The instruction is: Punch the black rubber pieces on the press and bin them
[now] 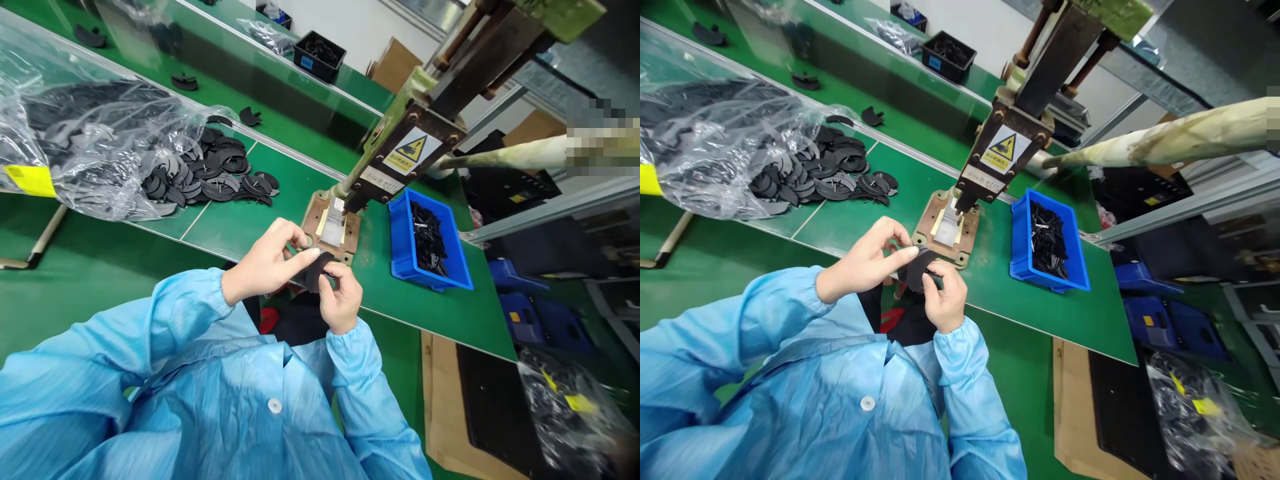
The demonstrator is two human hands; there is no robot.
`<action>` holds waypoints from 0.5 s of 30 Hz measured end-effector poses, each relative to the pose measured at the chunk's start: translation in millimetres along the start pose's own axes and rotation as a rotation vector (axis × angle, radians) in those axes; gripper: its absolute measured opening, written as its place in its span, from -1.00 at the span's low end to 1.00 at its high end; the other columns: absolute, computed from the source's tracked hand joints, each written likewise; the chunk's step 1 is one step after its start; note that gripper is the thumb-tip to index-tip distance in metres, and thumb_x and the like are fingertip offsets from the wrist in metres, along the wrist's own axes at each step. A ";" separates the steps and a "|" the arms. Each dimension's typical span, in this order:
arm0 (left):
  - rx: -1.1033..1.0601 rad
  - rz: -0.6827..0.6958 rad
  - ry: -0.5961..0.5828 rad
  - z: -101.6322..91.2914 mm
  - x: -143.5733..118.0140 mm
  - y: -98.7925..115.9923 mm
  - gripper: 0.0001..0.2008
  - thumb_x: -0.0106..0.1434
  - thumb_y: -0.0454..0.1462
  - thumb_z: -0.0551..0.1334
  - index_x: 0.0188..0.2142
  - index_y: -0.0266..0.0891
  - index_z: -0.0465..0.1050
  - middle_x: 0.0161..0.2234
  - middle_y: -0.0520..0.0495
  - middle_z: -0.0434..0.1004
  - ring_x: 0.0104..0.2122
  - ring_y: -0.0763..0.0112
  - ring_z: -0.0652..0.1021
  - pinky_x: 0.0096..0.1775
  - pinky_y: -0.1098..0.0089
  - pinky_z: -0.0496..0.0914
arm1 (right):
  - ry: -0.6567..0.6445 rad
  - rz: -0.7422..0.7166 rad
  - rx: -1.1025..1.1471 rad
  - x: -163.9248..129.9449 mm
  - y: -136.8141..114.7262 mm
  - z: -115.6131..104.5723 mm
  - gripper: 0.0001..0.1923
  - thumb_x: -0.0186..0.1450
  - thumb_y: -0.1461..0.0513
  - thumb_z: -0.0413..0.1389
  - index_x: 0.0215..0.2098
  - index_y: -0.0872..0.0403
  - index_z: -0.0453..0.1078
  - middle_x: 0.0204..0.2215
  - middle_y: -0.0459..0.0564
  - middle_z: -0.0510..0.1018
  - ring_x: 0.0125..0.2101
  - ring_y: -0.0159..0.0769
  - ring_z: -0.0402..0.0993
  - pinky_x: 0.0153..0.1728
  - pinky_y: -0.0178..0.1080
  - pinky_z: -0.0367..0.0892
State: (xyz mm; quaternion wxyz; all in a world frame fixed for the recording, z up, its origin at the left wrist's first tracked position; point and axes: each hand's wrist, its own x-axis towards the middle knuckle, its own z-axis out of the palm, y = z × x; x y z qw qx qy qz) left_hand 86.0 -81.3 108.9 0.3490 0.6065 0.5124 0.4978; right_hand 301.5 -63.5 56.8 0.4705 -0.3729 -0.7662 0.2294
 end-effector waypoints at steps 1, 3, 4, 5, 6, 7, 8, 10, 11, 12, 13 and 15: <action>0.083 0.075 -0.008 -0.9 -0.9 1.9 -0.75 0.39 -0.05 0.37 -0.24 -0.16 0.47 -0.23 -0.06 0.50 -0.21 0.31 0.52 -0.11 0.27 0.46 | -0.007 -0.009 -0.012 0.3 -0.3 0.1 -0.84 0.42 0.17 0.18 -0.05 -0.02 0.49 -0.15 0.02 0.69 -0.12 -0.23 0.66 -0.04 -0.12 0.59; 0.200 0.158 -0.088 -1.8 -1.8 5.6 -0.72 0.41 -0.09 0.34 -0.37 -0.17 0.45 -0.28 -0.06 0.46 -0.19 0.27 0.47 -0.03 0.23 0.40 | -0.027 -0.021 -0.032 1.0 -0.8 0.7 -0.83 0.42 0.16 0.17 -0.04 -0.03 0.49 -0.14 0.02 0.69 -0.12 -0.23 0.66 -0.05 -0.11 0.59; 0.236 0.166 -0.122 -1.7 -1.8 6.7 -0.69 0.42 -0.10 0.32 -0.42 -0.17 0.42 -0.32 -0.05 0.44 -0.22 0.26 0.45 -0.03 0.22 0.38 | -0.039 -0.025 -0.039 1.4 -1.0 0.9 -0.83 0.42 0.16 0.17 -0.03 -0.03 0.50 -0.13 0.03 0.69 -0.11 -0.22 0.66 -0.05 -0.10 0.60; 0.260 0.161 -0.138 -1.3 -1.5 7.3 -0.66 0.42 -0.11 0.30 -0.45 -0.17 0.39 -0.35 -0.05 0.42 -0.24 0.26 0.43 -0.05 0.22 0.37 | -0.052 -0.028 -0.044 1.9 -1.2 0.8 -0.82 0.42 0.16 0.18 -0.03 -0.04 0.50 -0.12 0.04 0.69 -0.11 -0.21 0.66 -0.04 -0.09 0.60; 0.276 0.148 -0.140 -0.8 -0.9 7.1 -0.64 0.42 -0.11 0.30 -0.47 -0.17 0.37 -0.36 -0.05 0.41 -0.26 0.26 0.42 -0.06 0.22 0.36 | -0.064 -0.030 -0.047 2.3 -1.3 0.5 -0.82 0.42 0.16 0.18 -0.03 -0.04 0.51 -0.12 0.04 0.70 -0.10 -0.20 0.66 -0.04 -0.08 0.60; 0.283 0.131 -0.134 -0.1 0.0 6.4 -0.64 0.41 -0.11 0.30 -0.48 -0.18 0.36 -0.37 -0.05 0.40 -0.26 0.26 0.41 -0.07 0.22 0.35 | -0.074 -0.033 -0.049 2.7 -1.4 0.1 -0.82 0.41 0.16 0.19 -0.03 -0.04 0.52 -0.12 0.04 0.70 -0.10 -0.19 0.66 -0.04 -0.08 0.60; 0.278 0.113 -0.129 0.5 1.2 5.1 -0.64 0.40 -0.11 0.31 -0.49 -0.18 0.35 -0.38 -0.04 0.39 -0.26 0.25 0.41 -0.08 0.23 0.35 | -0.081 -0.035 -0.049 2.9 -1.5 -0.6 -0.83 0.40 0.16 0.20 -0.05 -0.04 0.53 -0.13 0.04 0.70 -0.11 -0.19 0.67 -0.05 -0.07 0.60; 0.212 0.055 -0.142 1.1 4.2 1.7 -0.63 0.38 -0.10 0.32 -0.50 -0.18 0.35 -0.38 -0.04 0.37 -0.27 0.28 0.41 -0.13 0.26 0.37 | -0.078 -0.037 -0.041 2.6 -1.8 -2.0 -0.84 0.39 0.17 0.22 -0.07 -0.04 0.54 -0.15 0.03 0.71 -0.14 -0.19 0.67 -0.08 -0.08 0.60; 0.147 0.005 -0.169 1.1 5.9 0.0 -0.62 0.38 -0.07 0.33 -0.50 -0.19 0.36 -0.37 -0.03 0.37 -0.31 0.31 0.42 -0.19 0.30 0.38 | -0.067 -0.037 -0.034 1.8 -1.9 -2.6 -0.85 0.38 0.17 0.23 -0.08 -0.04 0.55 -0.16 0.03 0.71 -0.15 -0.20 0.67 -0.10 -0.08 0.60; 0.065 -0.057 -0.210 0.9 7.5 -1.7 -0.60 0.38 -0.04 0.33 -0.49 -0.20 0.36 -0.37 -0.01 0.36 -0.35 0.36 0.42 -0.27 0.33 0.37 | -0.052 -0.038 -0.023 0.7 -2.1 -2.9 -0.85 0.38 0.18 0.24 -0.08 -0.04 0.56 -0.17 0.02 0.71 -0.16 -0.20 0.67 -0.10 -0.09 0.60; -0.024 -0.121 -0.256 0.6 9.0 -3.0 -0.58 0.38 -0.01 0.33 -0.49 -0.21 0.35 -0.36 0.00 0.36 -0.41 0.41 0.41 -0.34 0.37 0.35 | -0.033 -0.040 -0.010 -0.8 -2.2 -2.9 -0.84 0.37 0.18 0.25 -0.08 -0.05 0.56 -0.17 0.02 0.71 -0.16 -0.20 0.67 -0.10 -0.09 0.60; -0.179 -0.221 -0.320 -0.1 10.8 -4.2 -0.54 0.35 0.03 0.36 -0.48 -0.22 0.35 -0.37 0.03 0.35 -0.48 0.50 0.39 -0.44 0.42 0.30 | 0.008 -0.040 0.022 -4.7 -2.1 -2.0 -0.82 0.37 0.21 0.26 -0.05 -0.06 0.56 -0.17 0.01 0.71 -0.15 -0.21 0.68 -0.09 -0.09 0.59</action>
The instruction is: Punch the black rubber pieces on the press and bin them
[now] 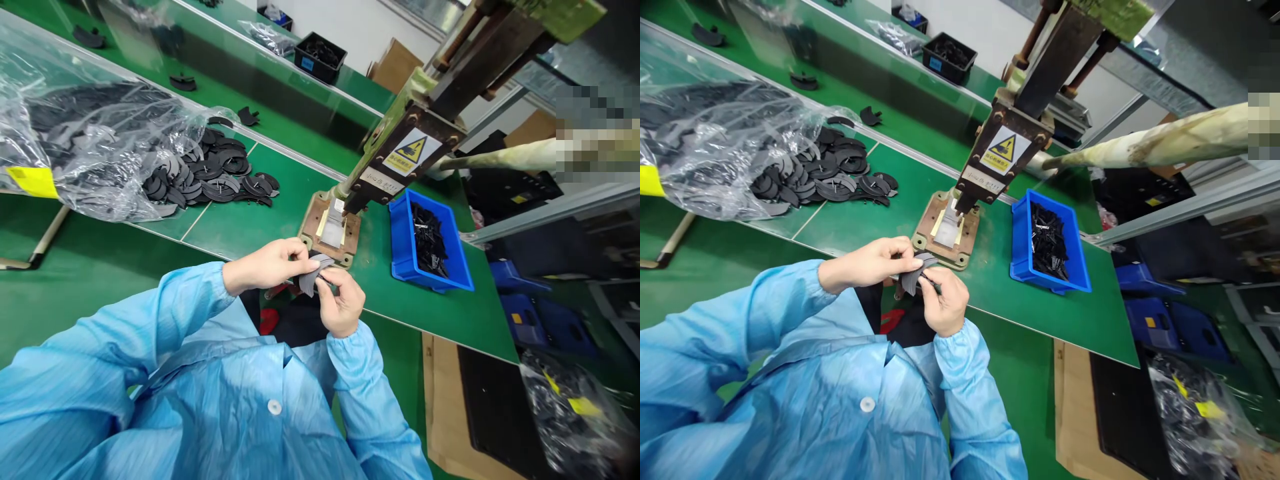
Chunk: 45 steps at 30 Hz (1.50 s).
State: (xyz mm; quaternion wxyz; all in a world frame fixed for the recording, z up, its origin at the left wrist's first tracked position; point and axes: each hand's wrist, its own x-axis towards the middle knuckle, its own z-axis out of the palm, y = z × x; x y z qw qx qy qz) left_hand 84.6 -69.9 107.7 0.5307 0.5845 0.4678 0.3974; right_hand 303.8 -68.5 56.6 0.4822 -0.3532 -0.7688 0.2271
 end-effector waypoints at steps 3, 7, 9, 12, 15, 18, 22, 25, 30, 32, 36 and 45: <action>-0.173 -0.046 -0.006 0.4 -0.9 1.2 -0.59 0.25 0.02 0.47 -0.35 -0.21 0.40 -0.37 0.07 0.40 -0.47 0.52 0.44 -0.45 0.48 0.34 | 0.047 0.009 0.049 -4.8 0.7 2.2 -0.80 0.37 0.23 0.26 -0.03 -0.08 0.55 -0.17 -0.01 0.71 -0.15 -0.22 0.68 -0.08 -0.10 0.58; -0.363 -0.138 -0.162 2.8 -2.0 0.7 -0.56 0.25 0.06 0.47 -0.15 -0.20 0.44 -0.35 0.05 0.51 -0.42 0.47 0.53 -0.41 0.48 0.44 | 0.030 0.033 0.094 -2.5 4.6 0.9 -0.84 0.35 0.21 0.28 -0.09 -0.07 0.56 -0.22 -0.03 0.69 -0.18 -0.23 0.66 -0.10 -0.10 0.58; -0.374 -0.166 -0.180 0.0 2.8 -4.1 -0.54 0.27 0.08 0.45 -0.22 -0.24 0.45 -0.39 0.05 0.50 -0.45 0.50 0.51 -0.44 0.49 0.44 | 0.014 0.066 0.095 1.1 10.1 -4.1 -0.80 0.34 0.19 0.30 -0.06 -0.05 0.55 -0.19 0.00 0.67 -0.13 -0.21 0.65 -0.05 -0.06 0.58; -0.367 -0.149 0.020 -15.6 22.7 -19.2 -0.52 0.22 0.08 0.49 -0.29 -0.25 0.44 -0.43 0.07 0.46 -0.51 0.55 0.47 -0.50 0.52 0.44 | 0.068 0.148 0.083 2.5 26.2 -18.0 -0.73 0.38 0.17 0.25 0.04 -0.03 0.49 -0.10 0.04 0.63 -0.08 -0.20 0.64 0.01 -0.02 0.59; -0.316 -0.167 0.263 -43.6 58.6 -38.1 -0.56 0.23 0.00 0.52 -0.33 -0.24 0.38 -0.46 0.07 0.45 -0.57 0.59 0.44 -0.56 0.56 0.39 | 0.186 0.220 0.051 -5.7 49.2 -35.4 -0.76 0.43 0.15 0.19 0.04 0.00 0.46 -0.09 0.06 0.59 -0.10 -0.22 0.64 0.00 -0.04 0.60; -0.254 -0.292 0.434 -73.3 108.6 -48.2 -0.64 0.30 -0.13 0.49 -0.34 -0.24 0.35 -0.46 0.02 0.48 -0.60 0.58 0.44 -0.57 0.54 0.40 | 0.303 0.265 -0.017 -19.5 69.4 -47.8 -0.77 0.43 0.15 0.18 0.03 0.02 0.46 -0.09 0.09 0.59 -0.10 -0.19 0.64 -0.01 -0.02 0.59; -0.223 -0.361 0.546 -106.2 188.6 -33.8 -0.67 0.30 -0.20 0.50 -0.32 -0.27 0.38 -0.47 -0.03 0.50 -0.60 0.55 0.46 -0.50 0.46 0.50 | 0.368 0.269 -0.114 -31.5 80.8 -51.0 -0.84 0.43 0.14 0.18 -0.07 0.00 0.49 -0.16 0.07 0.61 -0.14 -0.14 0.63 -0.06 0.02 0.58; -0.189 -0.294 0.581 -128.9 240.8 -12.8 -0.76 0.39 -0.22 0.43 -0.23 -0.31 0.42 -0.42 -0.06 0.53 -0.50 0.53 0.54 -0.36 0.47 0.56 | 0.340 0.259 -0.178 -32.2 80.8 -50.4 -0.88 0.40 0.14 0.21 -0.15 -0.01 0.52 -0.21 0.07 0.63 -0.15 -0.11 0.63 -0.08 0.03 0.57; -0.040 -0.302 0.625 -158.3 267.7 -8.0 -0.89 0.43 -0.32 0.31 -0.22 -0.33 0.43 -0.29 -0.23 0.61 -0.26 0.28 0.67 -0.15 0.27 0.60 | 0.331 0.250 -0.225 -30.5 78.9 -52.8 -0.88 0.42 0.15 0.18 -0.13 -0.02 0.52 -0.20 0.07 0.64 -0.15 -0.12 0.63 -0.11 0.00 0.58; 0.051 -0.307 0.645 -163.2 255.1 -17.7 -0.89 0.36 -0.33 0.36 -0.22 -0.32 0.46 -0.21 -0.29 0.65 -0.11 0.14 0.68 0.00 0.15 0.57 | 0.321 0.243 -0.228 -30.3 78.7 -52.5 -0.88 0.42 0.15 0.17 -0.13 -0.02 0.52 -0.20 0.07 0.65 -0.15 -0.13 0.63 -0.11 0.00 0.58; 0.661 -0.077 0.535 -157.7 201.6 -41.6 -0.81 0.34 -0.24 0.36 -0.10 -0.27 0.58 0.09 -0.34 0.64 0.23 -0.05 0.53 0.33 0.03 0.31 | 0.283 0.224 -0.211 -28.1 77.1 -50.7 -0.87 0.43 0.15 0.16 -0.12 -0.02 0.52 -0.21 0.08 0.65 -0.15 -0.13 0.63 -0.10 0.00 0.59; 1.234 0.050 0.398 -116.3 87.9 -91.2 -0.42 0.41 0.06 0.18 0.29 -0.14 0.49 0.43 -0.32 0.36 0.48 -0.24 0.21 0.42 -0.23 0.06 | 0.178 0.262 -0.358 30.2 77.3 -125.6 -0.77 0.45 0.06 0.12 -0.13 0.01 0.54 -0.14 0.07 0.67 -0.09 -0.18 0.62 0.04 -0.04 0.55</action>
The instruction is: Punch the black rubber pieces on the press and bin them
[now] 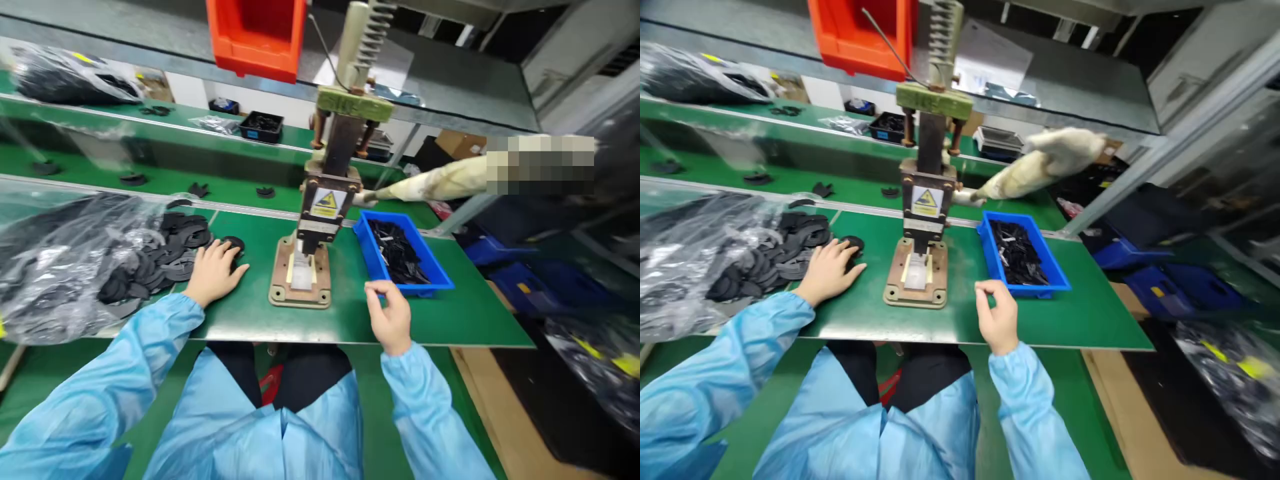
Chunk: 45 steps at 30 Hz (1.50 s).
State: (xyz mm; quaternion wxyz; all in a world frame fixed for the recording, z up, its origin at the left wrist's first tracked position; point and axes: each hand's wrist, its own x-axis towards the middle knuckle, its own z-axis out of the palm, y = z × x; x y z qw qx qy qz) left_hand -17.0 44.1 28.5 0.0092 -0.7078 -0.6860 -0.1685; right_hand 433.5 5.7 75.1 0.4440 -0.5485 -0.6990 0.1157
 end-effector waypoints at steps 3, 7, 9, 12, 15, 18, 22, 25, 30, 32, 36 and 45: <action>-0.019 0.021 0.016 8.3 -6.3 -2.8 -0.41 0.42 0.05 0.14 0.32 -0.13 0.46 0.42 -0.33 0.38 0.45 -0.23 0.28 0.40 -0.23 0.10 | -0.042 0.091 -0.190 51.1 25.8 -34.3 -0.69 0.44 0.07 0.12 0.03 0.03 0.54 0.00 0.13 0.66 -0.01 -0.15 0.57 0.14 0.01 0.49; -0.049 0.043 0.007 11.7 -3.6 -4.1 -0.46 0.44 0.03 0.12 0.27 -0.10 0.48 0.39 -0.29 0.42 0.43 -0.14 0.33 0.39 -0.15 0.15 | -0.250 0.264 -0.406 105.3 66.8 -56.6 -0.57 0.30 0.09 0.34 0.08 0.10 0.53 0.02 0.17 0.65 0.02 -0.15 0.57 0.21 0.01 0.46; -0.074 0.075 0.004 9.8 -2.8 -3.6 -0.46 0.45 0.06 0.10 0.24 -0.15 0.50 0.37 -0.31 0.44 0.41 -0.11 0.36 0.39 -0.11 0.16 | -0.378 0.323 -0.465 120.9 81.4 -55.0 -0.54 0.33 0.03 0.33 0.09 0.10 0.51 0.02 0.11 0.64 0.02 -0.19 0.58 0.18 0.00 0.50; -0.126 0.166 -0.026 3.4 -4.7 -0.2 -0.46 0.45 0.08 0.13 0.20 -0.19 0.52 0.35 -0.32 0.46 0.40 -0.09 0.37 0.42 -0.09 0.14 | -0.519 0.355 -0.523 131.7 90.1 -45.4 -0.57 0.44 -0.04 0.21 0.08 0.10 0.48 -0.01 0.03 0.63 -0.03 -0.27 0.60 0.09 -0.02 0.56; -0.198 0.222 -0.035 -2.7 -6.2 4.1 -0.48 0.43 0.07 0.21 0.20 -0.17 0.54 0.35 -0.28 0.48 0.42 -0.10 0.36 0.43 -0.11 0.11 | -0.560 0.337 -0.575 137.3 89.7 -39.1 -0.63 0.40 -0.01 0.25 -0.02 0.10 0.53 -0.17 0.00 0.66 -0.20 -0.32 0.59 -0.02 -0.10 0.54; -0.234 0.209 0.009 -3.9 -3.7 3.8 -0.49 0.42 0.07 0.26 0.21 -0.14 0.54 0.33 -0.24 0.49 0.43 -0.11 0.35 0.44 -0.16 0.11 | -0.515 0.290 -0.586 145.6 91.6 -39.7 -0.84 0.25 0.14 0.29 -0.24 0.03 0.59 -0.35 0.09 0.68 -0.41 -0.24 0.53 -0.24 -0.13 0.42; -0.247 0.209 0.062 -3.5 -3.2 1.9 -0.51 0.41 0.08 0.29 0.17 -0.15 0.56 0.31 -0.23 0.51 0.44 -0.09 0.34 0.47 -0.18 0.07 | -0.394 0.259 -0.542 150.3 89.2 -47.9 -0.97 0.15 0.17 0.28 -0.44 -0.06 0.57 -0.52 0.06 0.60 -0.56 -0.17 0.38 -0.38 -0.03 0.30; -0.266 0.210 0.101 -5.5 -6.0 3.3 -0.54 0.42 0.08 0.29 0.12 -0.14 0.58 0.28 -0.22 0.54 0.44 -0.07 0.33 0.47 -0.18 0.05 | -0.243 0.242 -0.469 145.5 75.4 -55.6 -0.93 0.05 0.14 0.35 -0.50 -0.10 0.57 -0.56 0.01 0.53 -0.57 -0.16 0.33 -0.40 0.01 0.27; -0.298 0.198 0.233 -13.0 -8.4 5.1 -0.64 0.48 0.01 0.25 0.06 -0.14 0.57 0.22 -0.20 0.59 0.42 0.00 0.38 0.47 -0.14 0.07 | 0.168 0.222 -0.163 120.2 31.1 -49.6 -0.72 0.18 -0.04 0.32 -0.29 -0.06 0.56 -0.45 0.07 0.54 -0.49 -0.18 0.43 -0.35 0.04 0.39; -0.325 0.193 0.287 -16.9 -11.2 8.7 -0.67 0.48 -0.03 0.24 0.06 -0.15 0.56 0.21 -0.21 0.60 0.39 0.02 0.42 0.45 -0.12 0.11 | 0.230 0.232 0.016 95.8 6.2 -35.9 -0.61 0.19 -0.09 0.33 -0.18 -0.02 0.53 -0.39 0.10 0.59 -0.47 -0.22 0.52 -0.33 0.00 0.47; -0.435 0.202 0.348 -23.1 -29.0 31.0 -0.67 0.45 -0.06 0.28 0.08 -0.16 0.53 0.17 -0.24 0.61 0.34 0.01 0.46 0.38 -0.08 0.26 | 0.027 0.305 0.391 27.6 -48.0 14.2 -0.49 0.19 -0.13 0.36 -0.09 0.02 0.52 -0.29 0.06 0.70 -0.41 -0.28 0.64 -0.28 -0.10 0.60; -0.761 0.399 0.213 -36.6 -92.7 104.1 -0.57 0.43 -0.15 0.34 0.24 -0.12 0.46 0.05 -0.18 0.69 0.09 0.14 0.64 0.24 0.04 0.46 | -0.312 0.518 0.864 -54.0 -107.0 96.9 -0.56 0.30 -0.15 0.30 -0.21 0.03 0.48 -0.50 -0.12 0.62 -0.53 -0.40 0.55 -0.45 -0.28 0.54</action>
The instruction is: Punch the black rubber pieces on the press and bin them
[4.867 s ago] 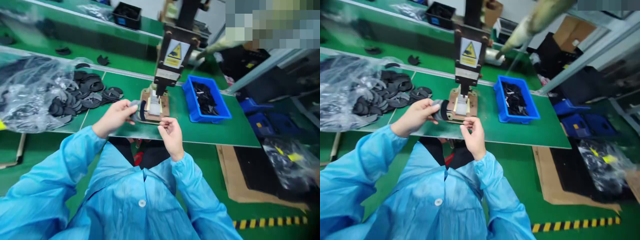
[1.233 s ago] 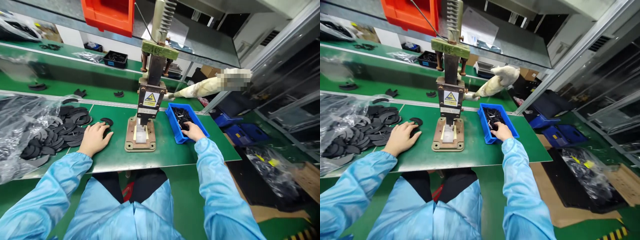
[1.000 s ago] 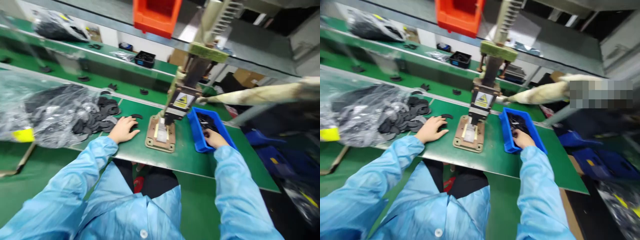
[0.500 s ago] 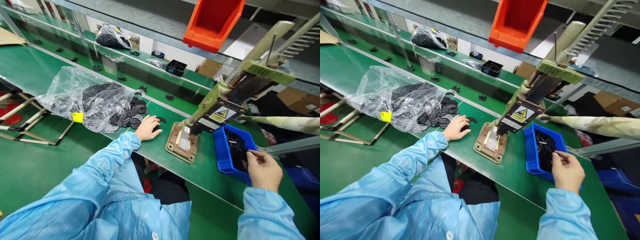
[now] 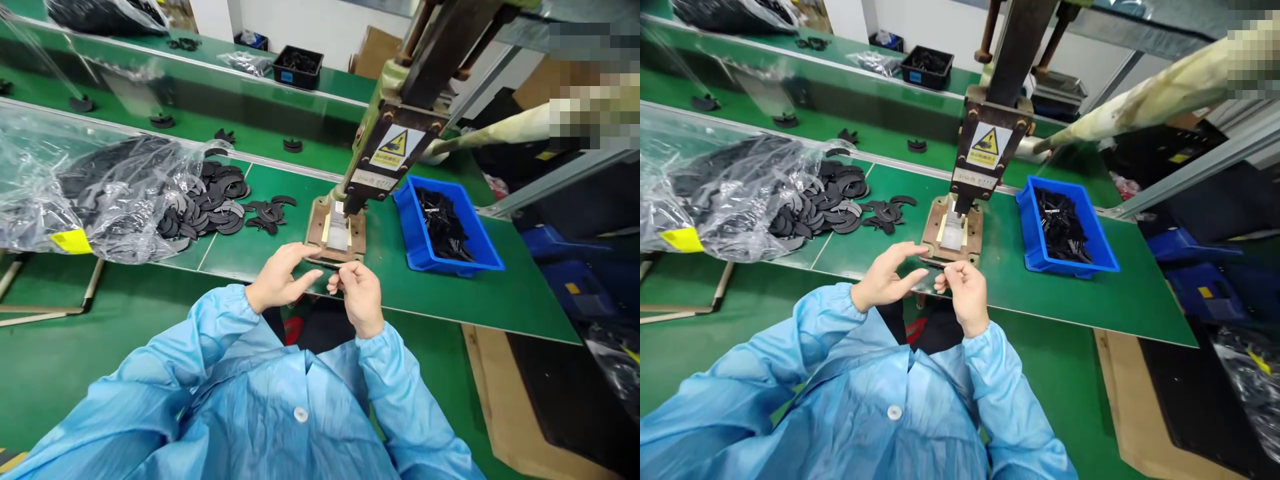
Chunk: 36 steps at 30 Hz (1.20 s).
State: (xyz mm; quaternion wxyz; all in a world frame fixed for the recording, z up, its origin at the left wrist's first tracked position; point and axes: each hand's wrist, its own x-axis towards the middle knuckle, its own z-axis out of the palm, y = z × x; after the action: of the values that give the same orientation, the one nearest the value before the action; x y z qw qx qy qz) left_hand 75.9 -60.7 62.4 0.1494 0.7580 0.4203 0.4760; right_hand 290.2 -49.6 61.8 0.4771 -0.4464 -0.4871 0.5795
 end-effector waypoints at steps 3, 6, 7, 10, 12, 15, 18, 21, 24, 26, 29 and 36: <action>-0.017 0.034 0.008 4.5 -4.4 7.0 -0.62 0.43 -0.20 0.36 0.20 -0.10 0.50 -0.01 -0.15 0.73 0.06 0.14 0.66 0.23 0.03 0.47 | -0.051 0.031 0.048 -4.5 2.7 3.1 -0.59 0.29 -0.13 0.33 -0.23 0.02 0.47 -0.52 -0.14 0.62 -0.53 -0.41 0.54 -0.45 -0.29 0.53; -0.029 0.054 0.020 5.7 -5.8 9.1 -0.71 0.42 -0.22 0.37 0.12 -0.10 0.55 -0.05 -0.14 0.74 0.04 0.15 0.67 0.21 0.02 0.49 | -0.075 0.047 0.066 -7.5 5.0 3.3 -0.60 0.29 -0.11 0.33 -0.23 0.02 0.48 -0.50 -0.13 0.64 -0.54 -0.41 0.54 -0.46 -0.30 0.52; -0.035 0.060 0.019 6.0 -5.9 9.7 -0.73 0.42 -0.23 0.37 0.10 -0.10 0.55 -0.07 -0.13 0.74 0.02 0.16 0.68 0.21 0.01 0.49 | -0.079 0.051 0.067 -8.5 6.0 3.1 -0.60 0.30 -0.12 0.33 -0.24 0.02 0.48 -0.50 -0.12 0.64 -0.53 -0.40 0.55 -0.46 -0.30 0.52; -0.053 0.072 0.009 7.7 -6.7 11.9 -0.78 0.42 -0.25 0.37 0.04 -0.11 0.56 -0.12 -0.10 0.74 -0.05 0.20 0.70 0.24 -0.01 0.48 | -0.090 0.058 0.067 -11.2 9.1 2.4 -0.59 0.31 -0.13 0.32 -0.27 0.03 0.47 -0.51 -0.12 0.63 -0.53 -0.40 0.55 -0.46 -0.31 0.50; -0.058 0.072 0.006 9.0 -7.5 13.0 -0.80 0.42 -0.26 0.37 0.02 -0.11 0.56 -0.13 -0.09 0.75 -0.06 0.22 0.70 0.25 -0.02 0.47 | -0.096 0.057 0.061 -12.2 11.5 1.6 -0.58 0.31 -0.14 0.31 -0.27 0.03 0.47 -0.51 -0.12 0.63 -0.53 -0.41 0.54 -0.46 -0.31 0.51; -0.069 0.052 0.001 9.3 -8.3 14.9 -0.82 0.42 -0.23 0.38 0.00 -0.11 0.58 -0.14 -0.08 0.75 -0.06 0.21 0.70 0.26 -0.03 0.46 | -0.101 0.046 0.032 -12.6 14.4 -0.8 -0.56 0.32 -0.16 0.28 -0.24 0.03 0.47 -0.50 -0.12 0.63 -0.53 -0.41 0.53 -0.46 -0.30 0.51; -0.125 -0.052 -0.063 7.1 -7.5 18.8 -0.86 0.44 -0.17 0.36 -0.06 -0.11 0.60 -0.15 -0.10 0.75 -0.09 0.20 0.70 0.18 0.02 0.51 | -0.104 0.014 -0.033 -12.7 12.5 -4.9 -0.58 0.35 -0.14 0.26 -0.17 0.03 0.51 -0.49 -0.11 0.64 -0.52 -0.40 0.54 -0.43 -0.29 0.52; -0.311 -0.266 -0.203 5.4 -5.0 22.9 -0.82 0.47 -0.10 0.32 -0.15 -0.14 0.59 -0.20 -0.10 0.72 -0.20 0.27 0.68 -0.05 0.18 0.58 | -0.123 -0.051 -0.140 -13.5 2.7 -9.4 -0.65 0.36 -0.06 0.28 -0.10 0.01 0.57 -0.44 -0.09 0.66 -0.44 -0.38 0.58 -0.33 -0.26 0.54; -0.516 -0.425 -0.316 7.2 1.1 20.6 -0.72 0.41 -0.03 0.37 -0.24 -0.17 0.49 -0.33 -0.04 0.63 -0.34 0.36 0.62 -0.25 0.30 0.56 | -0.175 -0.131 -0.245 -13.4 -11.8 -13.4 -0.74 0.34 0.02 0.32 -0.10 -0.03 0.64 -0.34 -0.05 0.70 -0.32 -0.31 0.62 -0.17 -0.19 0.55; -0.594 -0.455 -0.323 10.2 9.7 12.0 -0.68 0.36 0.00 0.42 -0.21 -0.17 0.46 -0.35 -0.01 0.58 -0.38 0.41 0.58 -0.31 0.35 0.53 | -0.210 -0.212 -0.339 -10.3 -22.0 -18.4 -0.73 0.36 0.06 0.30 -0.02 -0.05 0.64 -0.31 -0.06 0.69 -0.28 -0.31 0.61 -0.10 -0.18 0.53; -0.609 -0.419 -0.208 16.5 32.4 -13.0 -0.59 0.32 0.02 0.45 -0.04 -0.17 0.48 -0.30 -0.03 0.58 -0.34 0.40 0.61 -0.28 0.35 0.55 | -0.130 -0.377 -0.472 3.9 -42.4 -34.6 -0.64 0.42 0.09 0.24 0.15 -0.07 0.55 -0.30 -0.09 0.65 -0.27 -0.35 0.57 -0.08 -0.20 0.52; -0.230 -0.377 -0.016 33.7 95.8 -72.3 -0.77 0.34 -0.08 0.37 -0.19 -0.19 0.57 -0.26 -0.06 0.69 -0.29 0.30 0.66 -0.15 0.25 0.58 | 0.315 -1.000 -0.428 58.6 -159.0 -73.5 -0.63 0.52 0.06 0.09 0.20 0.05 0.38 0.01 0.09 0.55 -0.03 -0.33 0.58 0.02 -0.23 0.54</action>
State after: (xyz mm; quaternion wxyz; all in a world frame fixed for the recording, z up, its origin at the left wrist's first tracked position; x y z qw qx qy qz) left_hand 87.2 63.3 57.3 0.3247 0.6475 0.4963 0.4785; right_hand 372.6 29.6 206.8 0.6595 -0.3291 -0.6688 0.0977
